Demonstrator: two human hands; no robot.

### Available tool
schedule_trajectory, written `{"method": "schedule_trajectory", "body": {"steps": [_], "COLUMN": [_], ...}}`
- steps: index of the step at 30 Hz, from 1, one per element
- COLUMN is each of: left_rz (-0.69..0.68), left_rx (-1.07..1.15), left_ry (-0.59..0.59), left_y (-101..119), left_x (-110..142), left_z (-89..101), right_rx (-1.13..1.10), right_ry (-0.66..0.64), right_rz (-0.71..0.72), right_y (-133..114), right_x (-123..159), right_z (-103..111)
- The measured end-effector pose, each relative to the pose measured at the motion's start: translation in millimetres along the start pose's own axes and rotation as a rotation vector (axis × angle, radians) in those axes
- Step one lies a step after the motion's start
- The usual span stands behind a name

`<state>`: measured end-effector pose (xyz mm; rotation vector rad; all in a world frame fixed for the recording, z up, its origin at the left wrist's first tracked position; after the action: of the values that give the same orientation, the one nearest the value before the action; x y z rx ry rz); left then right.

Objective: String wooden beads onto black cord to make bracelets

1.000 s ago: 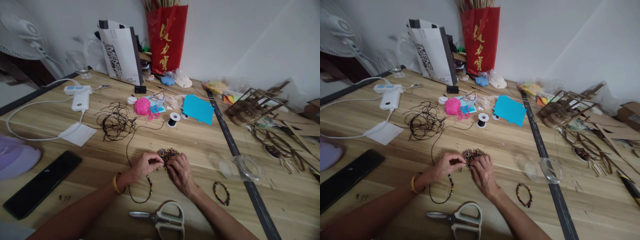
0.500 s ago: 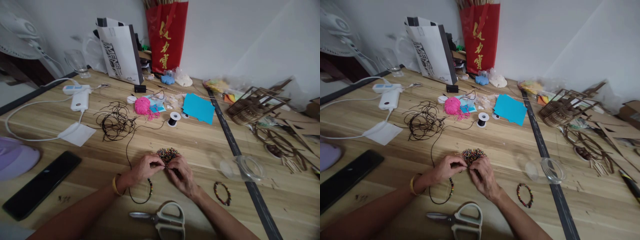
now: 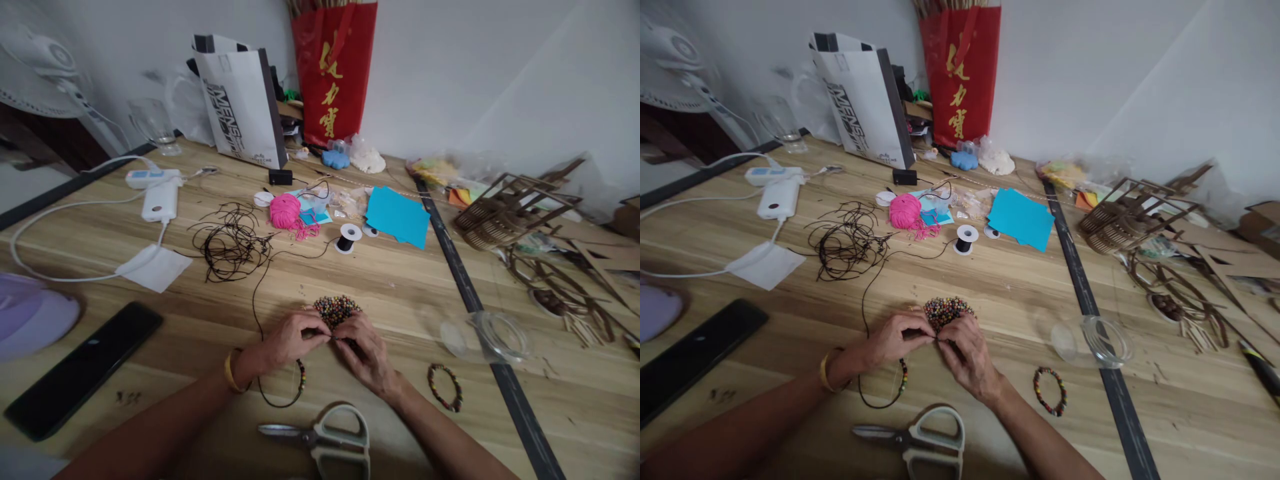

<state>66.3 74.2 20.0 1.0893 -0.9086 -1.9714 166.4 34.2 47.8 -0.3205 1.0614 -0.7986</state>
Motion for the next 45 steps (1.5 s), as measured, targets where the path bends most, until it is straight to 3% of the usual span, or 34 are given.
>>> {"method": "schedule_trajectory", "body": {"steps": [45], "left_rz": [-0.096], "left_rx": [-0.041], "left_ry": [0.003], "left_y": [10.3], "left_x": [-1.3], "left_z": [-0.5], "right_rx": [-0.084], "right_ry": [-0.023], "right_rz": [-0.022], "right_y": [-1.5], "right_x": [-2.2], "right_z": [-0.7]}}
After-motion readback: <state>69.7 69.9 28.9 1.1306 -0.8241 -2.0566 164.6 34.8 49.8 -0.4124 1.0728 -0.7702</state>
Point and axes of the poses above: each hand's wrist, its own x-axis away from the middle knuckle, its own z-axis out of the back of the hand, y = z × x, the point moved 10 cm from there along -x, towards the middle knuckle, and after that the axes turned 11 degrees about y, right-handed, at the moved point
